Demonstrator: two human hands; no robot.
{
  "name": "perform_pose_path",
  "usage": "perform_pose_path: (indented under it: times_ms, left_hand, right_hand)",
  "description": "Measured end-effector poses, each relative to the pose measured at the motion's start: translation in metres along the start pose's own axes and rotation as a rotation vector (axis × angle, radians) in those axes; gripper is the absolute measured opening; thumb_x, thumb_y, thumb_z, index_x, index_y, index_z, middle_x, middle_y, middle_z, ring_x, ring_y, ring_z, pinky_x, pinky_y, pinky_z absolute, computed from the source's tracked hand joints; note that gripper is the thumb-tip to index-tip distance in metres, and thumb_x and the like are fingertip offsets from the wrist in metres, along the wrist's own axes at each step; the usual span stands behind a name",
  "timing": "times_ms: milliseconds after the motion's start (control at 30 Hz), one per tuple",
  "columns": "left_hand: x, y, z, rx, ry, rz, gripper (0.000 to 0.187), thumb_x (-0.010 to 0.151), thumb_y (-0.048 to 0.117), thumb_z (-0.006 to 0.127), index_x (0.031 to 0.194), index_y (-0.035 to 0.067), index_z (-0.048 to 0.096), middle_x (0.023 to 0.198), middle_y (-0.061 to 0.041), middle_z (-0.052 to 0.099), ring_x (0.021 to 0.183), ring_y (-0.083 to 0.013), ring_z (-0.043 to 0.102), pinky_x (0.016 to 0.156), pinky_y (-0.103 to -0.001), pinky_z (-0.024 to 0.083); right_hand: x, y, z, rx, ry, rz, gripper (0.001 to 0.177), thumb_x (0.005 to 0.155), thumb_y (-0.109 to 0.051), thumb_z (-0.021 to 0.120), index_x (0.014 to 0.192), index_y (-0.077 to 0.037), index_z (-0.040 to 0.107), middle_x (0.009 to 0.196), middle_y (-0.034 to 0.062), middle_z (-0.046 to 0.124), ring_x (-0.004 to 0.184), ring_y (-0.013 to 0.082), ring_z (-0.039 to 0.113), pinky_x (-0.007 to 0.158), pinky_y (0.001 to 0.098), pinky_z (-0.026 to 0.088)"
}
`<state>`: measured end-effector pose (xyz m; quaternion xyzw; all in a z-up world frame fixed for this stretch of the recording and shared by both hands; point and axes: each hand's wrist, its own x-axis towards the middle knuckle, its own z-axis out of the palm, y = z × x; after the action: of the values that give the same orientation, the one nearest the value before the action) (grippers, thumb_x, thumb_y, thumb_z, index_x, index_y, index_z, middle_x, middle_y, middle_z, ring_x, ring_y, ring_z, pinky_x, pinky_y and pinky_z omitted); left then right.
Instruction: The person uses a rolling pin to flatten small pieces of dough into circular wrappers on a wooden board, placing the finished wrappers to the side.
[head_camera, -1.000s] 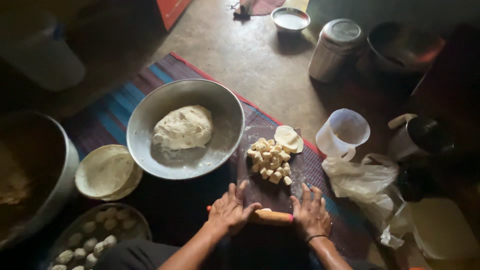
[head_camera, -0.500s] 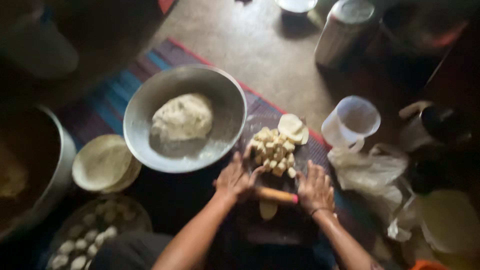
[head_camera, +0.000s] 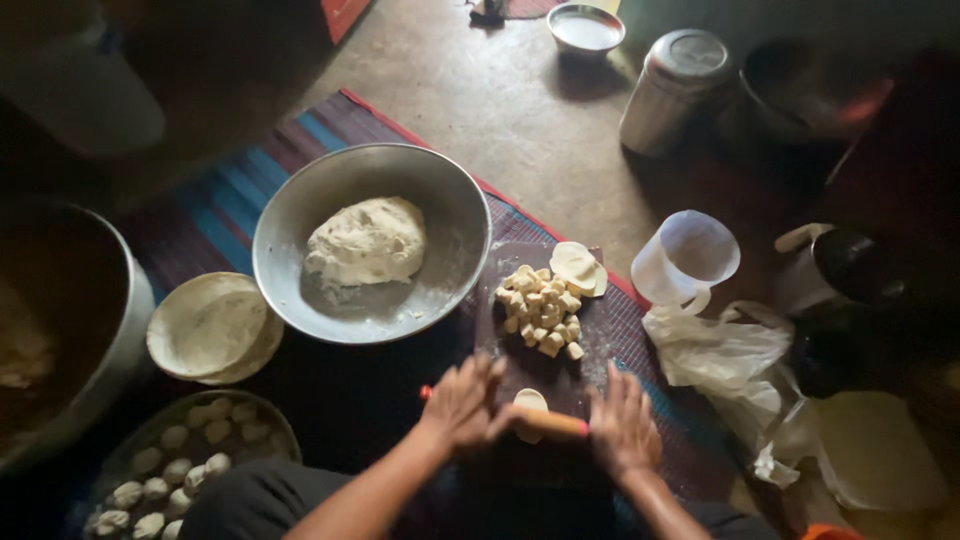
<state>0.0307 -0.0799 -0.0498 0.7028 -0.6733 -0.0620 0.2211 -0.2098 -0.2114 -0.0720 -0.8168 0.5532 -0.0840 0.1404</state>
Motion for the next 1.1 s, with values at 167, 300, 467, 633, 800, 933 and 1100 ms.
perform_pose_path:
  times_ms: [167, 300, 467, 633, 800, 933, 1100]
  left_hand:
    - [-0.061, 0.031, -0.017, -0.119, -0.250, -0.075, 0.057, 0.090, 0.064, 0.066, 0.097, 0.008, 0.062, 0.088, -0.015, 0.068, 0.084, -0.0368, 0.070, 0.076, -0.049, 0.056]
    - [-0.070, 0.045, -0.031, -0.190, -0.095, -0.087, 0.048, 0.081, 0.056, 0.078, 0.082, 0.009, 0.067, 0.073, -0.016, 0.071, 0.071, -0.0389, 0.071, 0.062, -0.051, 0.057]
    - [-0.076, 0.051, -0.048, -0.206, -0.250, -0.136, 0.050, 0.082, 0.058, 0.079, 0.084, 0.009, 0.068, 0.078, -0.015, 0.071, 0.076, -0.0370, 0.072, 0.068, -0.048, 0.056]
    - [-0.094, 0.059, -0.050, -0.284, -0.247, -0.168, 0.048, 0.081, 0.056, 0.079, 0.086, 0.009, 0.069, 0.079, -0.013, 0.072, 0.077, -0.0347, 0.073, 0.070, -0.045, 0.057]
    - [-0.087, 0.064, -0.060, -0.258, -0.260, -0.092, 0.047, 0.082, 0.054, 0.081, 0.086, 0.008, 0.068, 0.078, -0.014, 0.072, 0.077, -0.0355, 0.072, 0.070, -0.045, 0.056]
    - [-0.090, 0.067, -0.060, -0.277, -0.309, -0.116, 0.047, 0.083, 0.054, 0.080, 0.087, 0.008, 0.067, 0.079, -0.013, 0.072, 0.076, -0.0339, 0.073, 0.070, -0.044, 0.057]
    - [-0.089, 0.060, -0.060, -0.290, -0.277, -0.065, 0.046, 0.083, 0.053, 0.081, 0.085, 0.009, 0.067, 0.075, -0.011, 0.072, 0.073, -0.0322, 0.072, 0.068, -0.043, 0.057]
  right_hand:
    - [-0.046, 0.005, 0.007, -0.108, 0.184, -0.201, 0.049, 0.088, -0.038, 0.064, 0.130, -0.014, 0.058, 0.127, 0.0120, 0.058, 0.114, 0.0348, 0.058, 0.089, 0.0504, 0.050]
    - [-0.005, -0.015, 0.047, 0.405, 0.047, -0.398, 0.025, 0.086, -0.026, 0.072, 0.107, -0.014, 0.072, 0.103, 0.0109, 0.070, 0.100, 0.0320, 0.067, 0.086, 0.0418, 0.054]
    - [0.029, -0.035, 0.065, 0.244, -0.072, -0.484, 0.019, 0.076, -0.021, 0.078, 0.090, -0.012, 0.071, 0.093, 0.0132, 0.067, 0.093, 0.0349, 0.064, 0.085, 0.0450, 0.053]
    - [0.005, -0.039, 0.046, 0.287, -0.101, -0.530, 0.024, 0.081, -0.021, 0.077, 0.096, -0.009, 0.063, 0.097, 0.0138, 0.061, 0.093, 0.0376, 0.056, 0.081, 0.0497, 0.049]
    - [-0.002, -0.061, 0.027, 0.245, -0.205, -0.412, 0.020, 0.080, -0.021, 0.078, 0.094, -0.010, 0.069, 0.098, 0.0139, 0.068, 0.094, 0.0364, 0.064, 0.078, 0.0450, 0.054]
    - [-0.016, -0.054, 0.026, 0.594, -0.221, -0.243, 0.022, 0.083, -0.017, 0.075, 0.102, -0.006, 0.073, 0.094, 0.0112, 0.078, 0.087, 0.0276, 0.077, 0.077, 0.0371, 0.060]
    - [-0.030, -0.015, 0.012, 0.863, -0.276, 0.124, 0.033, 0.080, -0.008, 0.077, 0.113, -0.007, 0.070, 0.096, 0.0075, 0.078, 0.087, 0.0200, 0.075, 0.073, 0.0346, 0.062]
